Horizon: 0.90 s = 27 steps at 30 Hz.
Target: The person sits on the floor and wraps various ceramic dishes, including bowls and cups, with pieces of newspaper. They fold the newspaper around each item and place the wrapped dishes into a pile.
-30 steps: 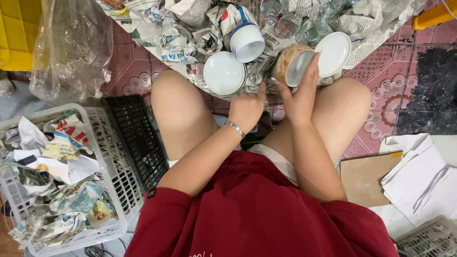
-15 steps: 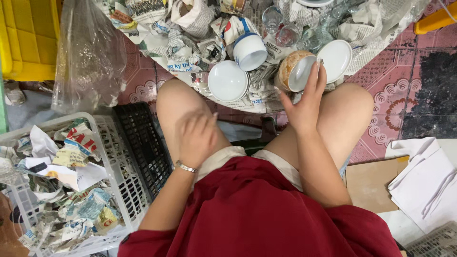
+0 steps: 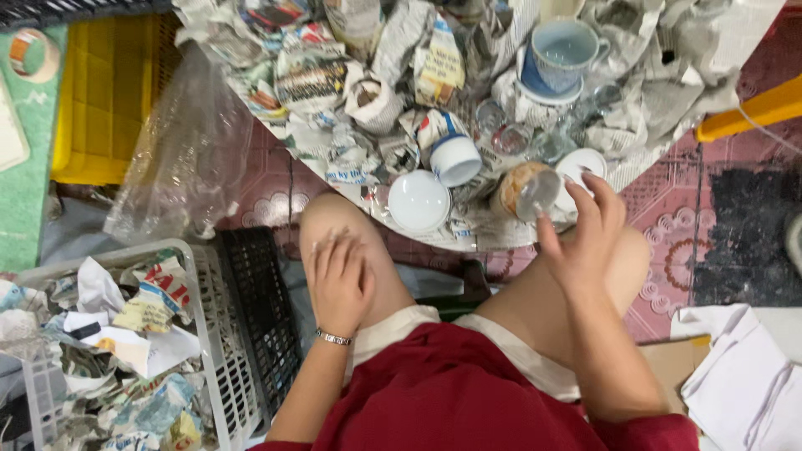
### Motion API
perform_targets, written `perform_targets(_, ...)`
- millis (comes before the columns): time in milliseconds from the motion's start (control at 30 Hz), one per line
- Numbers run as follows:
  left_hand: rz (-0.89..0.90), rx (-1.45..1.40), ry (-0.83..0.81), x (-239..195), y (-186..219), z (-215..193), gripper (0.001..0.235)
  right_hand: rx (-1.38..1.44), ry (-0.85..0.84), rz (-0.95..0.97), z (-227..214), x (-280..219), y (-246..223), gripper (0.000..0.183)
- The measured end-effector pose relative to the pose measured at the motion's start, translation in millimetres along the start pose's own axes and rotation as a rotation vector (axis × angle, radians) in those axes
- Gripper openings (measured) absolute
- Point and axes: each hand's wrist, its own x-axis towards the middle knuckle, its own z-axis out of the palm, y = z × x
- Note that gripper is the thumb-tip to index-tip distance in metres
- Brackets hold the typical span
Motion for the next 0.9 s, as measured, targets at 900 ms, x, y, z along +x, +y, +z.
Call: perform_targets(900, -0.069, -0.048, 0.089, 19, -15, 6, 0.039, -0.353, -0.564, -0.286, 141, 224, -60, 0.076)
